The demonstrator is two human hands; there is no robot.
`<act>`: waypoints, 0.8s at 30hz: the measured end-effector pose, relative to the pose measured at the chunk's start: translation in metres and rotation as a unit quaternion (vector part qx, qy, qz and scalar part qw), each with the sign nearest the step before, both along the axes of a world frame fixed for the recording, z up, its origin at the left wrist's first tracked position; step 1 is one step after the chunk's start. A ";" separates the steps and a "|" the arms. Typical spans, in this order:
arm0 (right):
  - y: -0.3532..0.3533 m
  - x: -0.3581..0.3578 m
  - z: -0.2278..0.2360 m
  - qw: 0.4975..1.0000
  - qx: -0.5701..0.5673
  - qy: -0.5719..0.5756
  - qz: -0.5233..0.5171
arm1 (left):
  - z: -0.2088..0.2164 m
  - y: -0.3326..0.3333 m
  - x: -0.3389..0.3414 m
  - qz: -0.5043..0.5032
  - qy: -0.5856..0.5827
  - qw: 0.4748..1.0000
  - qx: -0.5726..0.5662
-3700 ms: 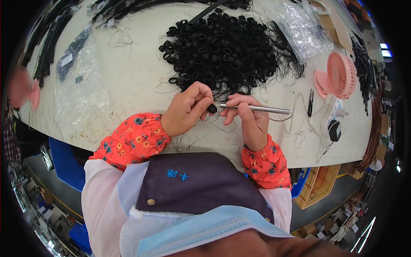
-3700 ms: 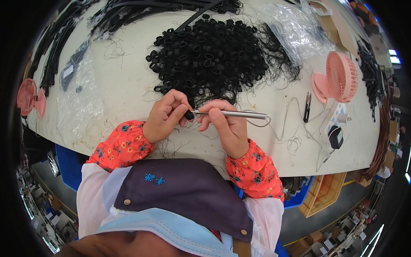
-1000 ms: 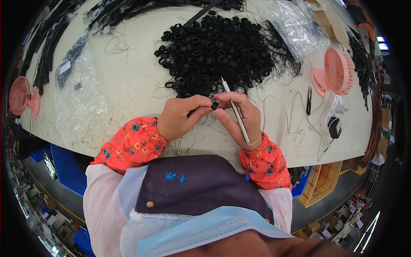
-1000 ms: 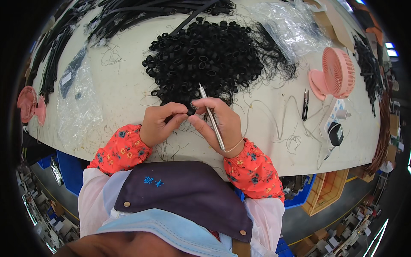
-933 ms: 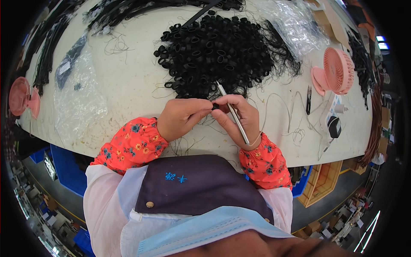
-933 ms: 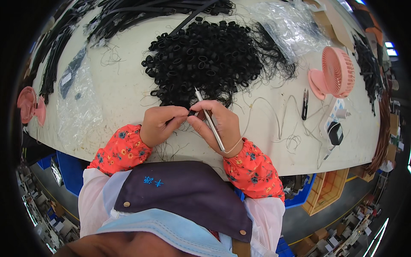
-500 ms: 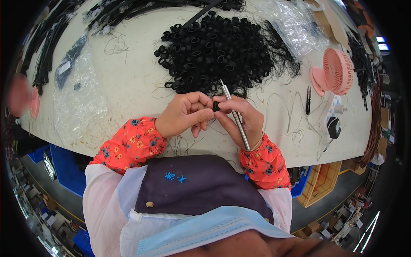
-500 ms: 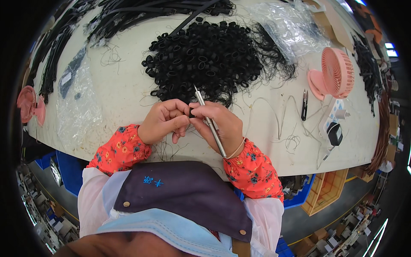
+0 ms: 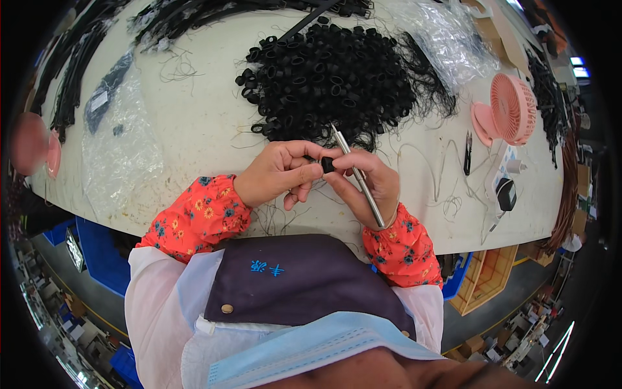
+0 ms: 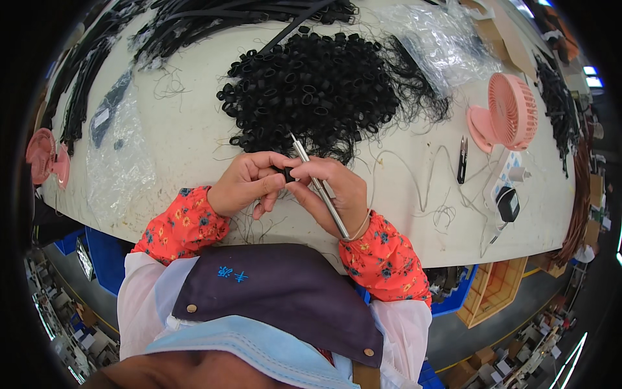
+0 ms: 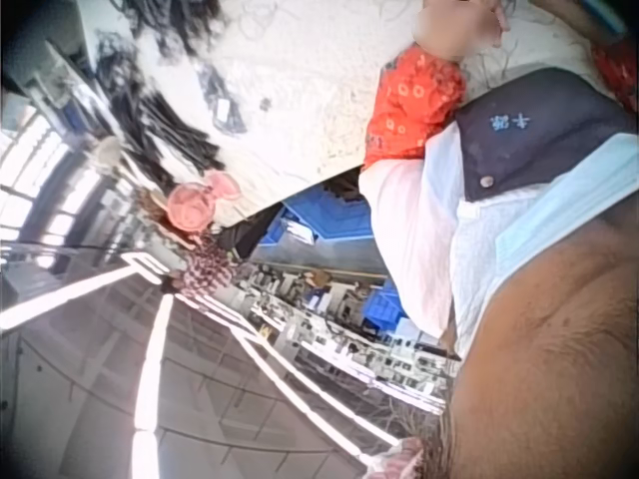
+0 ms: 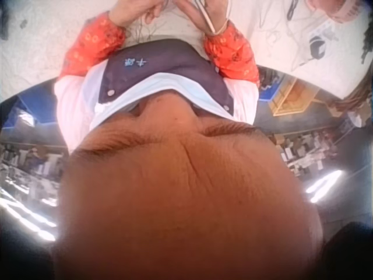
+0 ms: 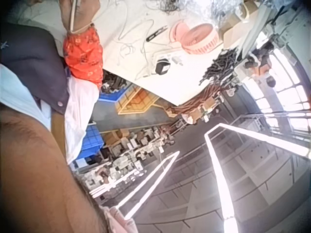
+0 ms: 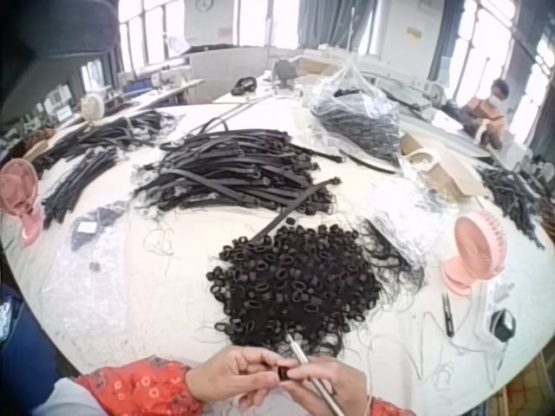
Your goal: The person uses a metal tool to thread black hair strands through small black plastic rings. They pick up the rings and hair from a pile on the table, manipulate them with the tool, and place the finished items into a plastic bag. The process is repeated continuously throughout the video.
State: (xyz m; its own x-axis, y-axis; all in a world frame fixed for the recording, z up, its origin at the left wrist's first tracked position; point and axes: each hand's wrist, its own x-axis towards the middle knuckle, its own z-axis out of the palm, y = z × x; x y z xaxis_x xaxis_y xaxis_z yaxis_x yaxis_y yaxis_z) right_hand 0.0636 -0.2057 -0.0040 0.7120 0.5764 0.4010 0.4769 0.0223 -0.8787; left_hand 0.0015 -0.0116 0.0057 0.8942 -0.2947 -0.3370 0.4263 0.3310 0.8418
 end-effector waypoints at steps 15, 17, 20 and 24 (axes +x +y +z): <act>-0.012 0.002 0.008 0.973 0.116 0.198 0.039 | -0.007 0.002 -0.001 0.111 -0.054 0.986 0.108; -0.012 0.002 0.009 0.973 0.103 0.204 0.043 | -0.008 0.001 -0.002 0.116 -0.061 0.984 0.119; -0.011 0.000 0.011 0.974 0.079 0.211 0.040 | -0.008 0.000 -0.003 0.122 -0.065 0.982 0.132; -0.011 -0.001 0.009 0.977 0.061 0.202 0.036 | -0.007 -0.002 -0.004 0.122 -0.070 0.980 0.144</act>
